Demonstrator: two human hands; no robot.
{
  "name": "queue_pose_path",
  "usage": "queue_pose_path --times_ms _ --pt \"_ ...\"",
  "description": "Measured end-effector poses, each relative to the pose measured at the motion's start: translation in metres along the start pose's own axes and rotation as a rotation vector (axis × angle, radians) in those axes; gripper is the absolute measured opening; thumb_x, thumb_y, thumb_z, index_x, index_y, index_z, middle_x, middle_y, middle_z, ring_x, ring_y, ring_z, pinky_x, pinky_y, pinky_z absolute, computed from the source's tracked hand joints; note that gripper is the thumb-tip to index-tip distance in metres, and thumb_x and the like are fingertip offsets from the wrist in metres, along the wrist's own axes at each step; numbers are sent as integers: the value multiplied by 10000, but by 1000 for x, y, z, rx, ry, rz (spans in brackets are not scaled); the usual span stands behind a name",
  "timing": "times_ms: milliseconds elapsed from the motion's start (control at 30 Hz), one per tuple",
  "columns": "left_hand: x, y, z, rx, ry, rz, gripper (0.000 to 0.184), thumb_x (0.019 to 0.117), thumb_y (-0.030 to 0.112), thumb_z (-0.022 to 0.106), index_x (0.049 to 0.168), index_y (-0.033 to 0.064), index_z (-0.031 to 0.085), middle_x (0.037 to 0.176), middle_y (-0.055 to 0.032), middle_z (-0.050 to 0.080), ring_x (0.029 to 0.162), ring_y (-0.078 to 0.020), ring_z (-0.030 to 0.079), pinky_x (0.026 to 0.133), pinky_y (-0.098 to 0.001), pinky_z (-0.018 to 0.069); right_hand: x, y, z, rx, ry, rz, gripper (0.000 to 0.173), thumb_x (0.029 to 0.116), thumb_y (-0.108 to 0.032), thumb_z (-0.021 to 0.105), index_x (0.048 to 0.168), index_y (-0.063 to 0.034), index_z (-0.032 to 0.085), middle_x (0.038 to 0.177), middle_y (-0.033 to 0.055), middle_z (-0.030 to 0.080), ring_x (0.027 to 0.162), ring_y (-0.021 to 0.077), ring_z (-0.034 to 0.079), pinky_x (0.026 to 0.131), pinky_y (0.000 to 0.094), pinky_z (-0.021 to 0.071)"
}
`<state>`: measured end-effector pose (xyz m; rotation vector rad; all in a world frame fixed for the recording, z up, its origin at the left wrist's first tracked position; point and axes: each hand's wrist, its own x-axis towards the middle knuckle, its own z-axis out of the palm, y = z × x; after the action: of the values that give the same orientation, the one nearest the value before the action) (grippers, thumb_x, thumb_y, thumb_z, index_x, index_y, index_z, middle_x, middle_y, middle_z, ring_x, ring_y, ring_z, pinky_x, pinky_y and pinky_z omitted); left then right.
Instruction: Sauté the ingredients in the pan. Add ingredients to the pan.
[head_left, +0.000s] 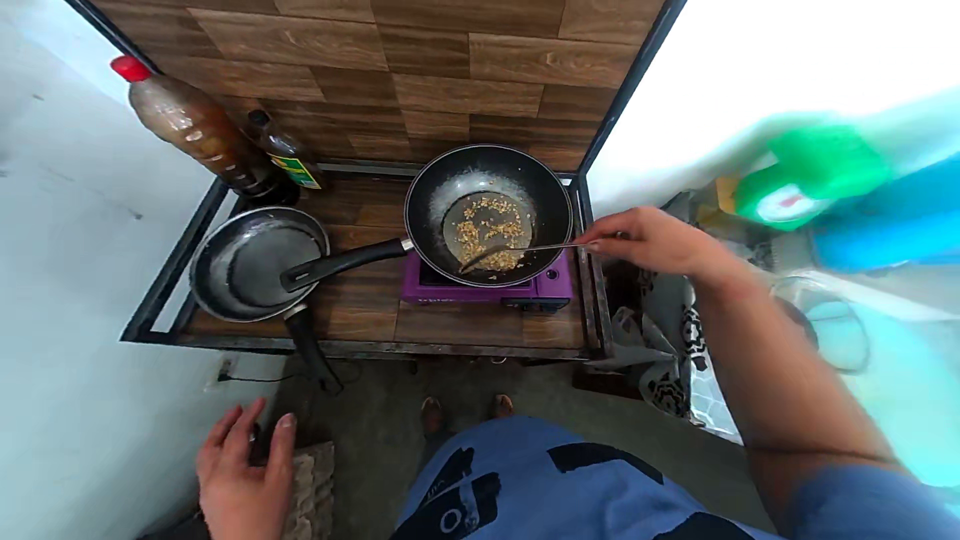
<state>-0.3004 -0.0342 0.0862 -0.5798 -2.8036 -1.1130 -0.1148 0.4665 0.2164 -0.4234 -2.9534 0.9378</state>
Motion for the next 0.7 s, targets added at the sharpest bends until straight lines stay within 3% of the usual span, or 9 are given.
queue_pose_path --times_ms 133,267,400,500,600,700 --pt "31 12 5 -42 10 92 521 1003 310 585 1370 -61 589 1479 -389 419 1351 -518 448 1031 -582 449 18 -35 -1 -314 200 4 209 1015 -197 639 1158 -134 777 1021 156 743 917 377 715 771 652 535" --pt "80 27 15 -12 -10 268 536 998 360 574 1348 -45 616 1467 -373 450 1357 -550 443 1120 -640 356 66 -49 34 -674 312 -66 249 1027 -178 569 1182 -136 759 1013 242 692 737 452 685 574 618 514" --pt "126 38 26 24 -100 372 499 1003 314 603 1380 -13 598 1492 -334 446 1371 -551 423 1103 -678 351 77 -48 52 -825 302 -63 311 976 10 559 1217 -78 733 1058 290 658 746 467 675 577 581 515" --pt "153 42 34 47 -184 443 476 1004 285 628 1380 -5 597 1459 -315 490 1350 -534 460 1090 -691 360 51 -70 59 -830 184 247 334 971 47 541 1256 -36 694 1104 323 640 772 495 674 591 607 521" --pt "169 45 41 63 -235 499 446 1007 266 647 1364 0 615 1417 -289 546 1311 -532 498 1063 -704 371 20 -105 66 -776 27 571 287 1028 -63 521 1283 -41 651 1135 303 636 782 485 677 607 602 522" --pt "179 48 44 63 -282 510 437 1020 294 637 1351 8 630 1381 -283 576 1292 -538 511 1037 -727 374 -7 -127 68 -731 38 622 244 1047 -187 545 1208 -76 690 1027 248 668 765 445 678 594 585 511"
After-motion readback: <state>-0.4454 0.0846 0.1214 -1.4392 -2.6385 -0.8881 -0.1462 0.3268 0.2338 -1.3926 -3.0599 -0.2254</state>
